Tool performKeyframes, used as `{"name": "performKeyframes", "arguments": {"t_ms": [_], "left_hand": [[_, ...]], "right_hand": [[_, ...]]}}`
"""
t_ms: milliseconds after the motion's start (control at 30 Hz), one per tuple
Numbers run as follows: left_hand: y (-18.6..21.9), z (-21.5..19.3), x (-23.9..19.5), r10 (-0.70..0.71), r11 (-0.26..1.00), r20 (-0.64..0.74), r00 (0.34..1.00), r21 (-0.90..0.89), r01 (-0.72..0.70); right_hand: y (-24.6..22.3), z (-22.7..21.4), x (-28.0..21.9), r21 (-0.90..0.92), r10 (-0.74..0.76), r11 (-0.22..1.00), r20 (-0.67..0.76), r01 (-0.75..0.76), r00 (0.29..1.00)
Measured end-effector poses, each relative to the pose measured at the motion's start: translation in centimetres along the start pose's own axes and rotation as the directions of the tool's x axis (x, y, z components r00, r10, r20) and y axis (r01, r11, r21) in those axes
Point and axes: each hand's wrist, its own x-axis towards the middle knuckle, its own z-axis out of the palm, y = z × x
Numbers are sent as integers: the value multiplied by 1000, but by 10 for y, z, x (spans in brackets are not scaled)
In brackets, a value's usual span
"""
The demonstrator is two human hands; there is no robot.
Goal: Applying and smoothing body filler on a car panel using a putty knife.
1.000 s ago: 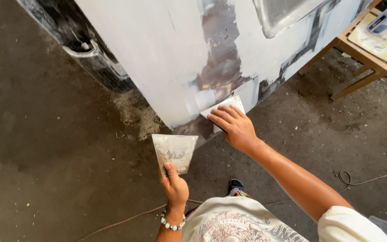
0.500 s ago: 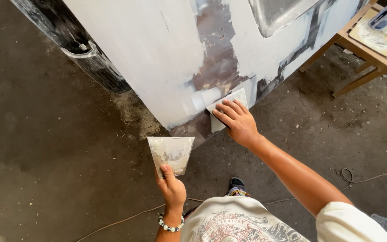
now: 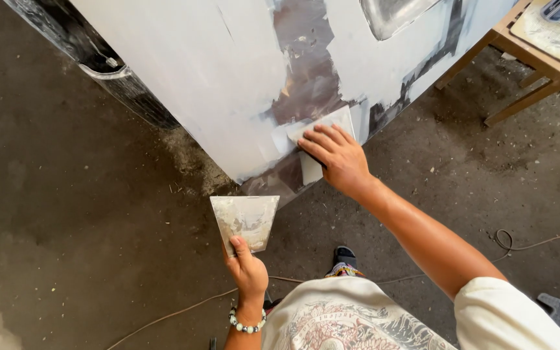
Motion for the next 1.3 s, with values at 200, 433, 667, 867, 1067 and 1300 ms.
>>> {"name": "performKeyframes", "arguments": {"t_ms": [200, 433, 667, 867, 1067, 1300], "left_hand": [[-17, -11, -6, 53, 998, 5, 999, 17, -53], [-5, -14, -10, 31, 998, 13, 999, 57, -32], [-9, -20, -14, 44, 998, 1, 999, 48, -44], [-45, -32, -15, -36, 999, -39, 999, 33, 37], [12, -15, -11, 57, 998, 0, 998, -4, -57], [-47, -41, -17, 13, 1000, -6, 1000, 9, -13]], "right_hand": [[-4, -4, -24, 110, -21, 994, 44, 16, 999], [-17, -35, 27, 46, -31, 998, -50, 33, 998], [-26, -7, 19, 32, -17, 999, 17, 16, 1000], [-34, -21, -3, 83, -2, 996, 139, -10, 990], [-41, -41, 39, 35, -46, 998, 37, 44, 998], [-53, -48, 94, 11, -92, 996, -21, 93, 996]]}}
